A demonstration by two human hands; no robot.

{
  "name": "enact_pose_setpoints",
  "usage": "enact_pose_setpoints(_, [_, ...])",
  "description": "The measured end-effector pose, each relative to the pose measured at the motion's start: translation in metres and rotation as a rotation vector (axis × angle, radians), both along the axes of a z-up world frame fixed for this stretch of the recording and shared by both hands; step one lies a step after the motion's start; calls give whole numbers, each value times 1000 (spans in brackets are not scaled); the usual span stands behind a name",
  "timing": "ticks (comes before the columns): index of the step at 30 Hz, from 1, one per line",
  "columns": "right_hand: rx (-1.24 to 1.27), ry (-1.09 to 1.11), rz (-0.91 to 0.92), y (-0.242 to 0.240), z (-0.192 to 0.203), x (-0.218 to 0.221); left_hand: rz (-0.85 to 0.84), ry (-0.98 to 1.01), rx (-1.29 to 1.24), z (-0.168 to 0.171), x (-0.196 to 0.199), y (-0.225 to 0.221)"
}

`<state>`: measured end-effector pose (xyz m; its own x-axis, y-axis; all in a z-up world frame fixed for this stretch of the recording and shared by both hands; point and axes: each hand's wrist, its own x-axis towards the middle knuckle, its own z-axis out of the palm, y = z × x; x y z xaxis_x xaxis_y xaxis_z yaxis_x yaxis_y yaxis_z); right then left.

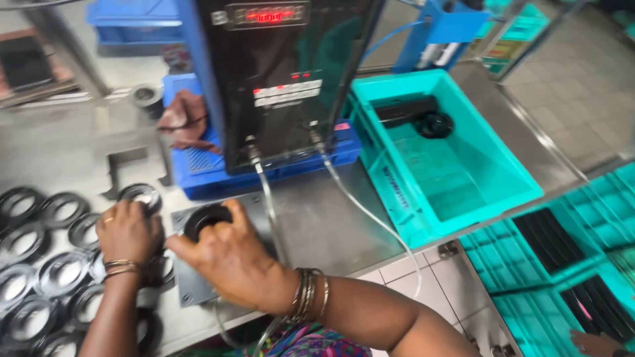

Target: Inspecting and measuring the dimensions of metal rings using a digital gauge and comparative tools at a workstation.

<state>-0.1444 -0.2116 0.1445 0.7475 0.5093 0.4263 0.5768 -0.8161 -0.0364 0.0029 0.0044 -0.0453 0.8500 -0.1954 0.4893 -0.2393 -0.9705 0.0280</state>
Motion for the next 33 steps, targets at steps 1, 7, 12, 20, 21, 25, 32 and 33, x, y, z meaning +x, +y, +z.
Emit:
enact_pose_setpoints(1, [4,7,28,-2,-1,3,28,7,4,0,-7,2])
enact_pose_setpoints(7, [144,174,120,-15,20,14,47,58,-127,2,-44,14])
enact_pose_setpoints(12, [488,502,-78,-33,42,29,32,231,-476,36,-47,-2])
enact_pose_setpoints(20, [1460,697,-81,-113,9,40,-541,132,-662,142,-116,-96])
enact_pose_setpoints(21, [1520,654,-84,-122,8,37,-525,190,-583,136,-115,-100])
enact_pose_setpoints(25, [1535,607,-116,-138,20,20,-543,228,-604,132,-118,-101])
enact_pose_setpoints(32, [1575,534,-102,-136,21,7,-433,183,-547,129,-123,-110])
enact_pose_setpoints(33, [1577,539,-97,-137,18,6,-396,191,-508,127,-122,-114])
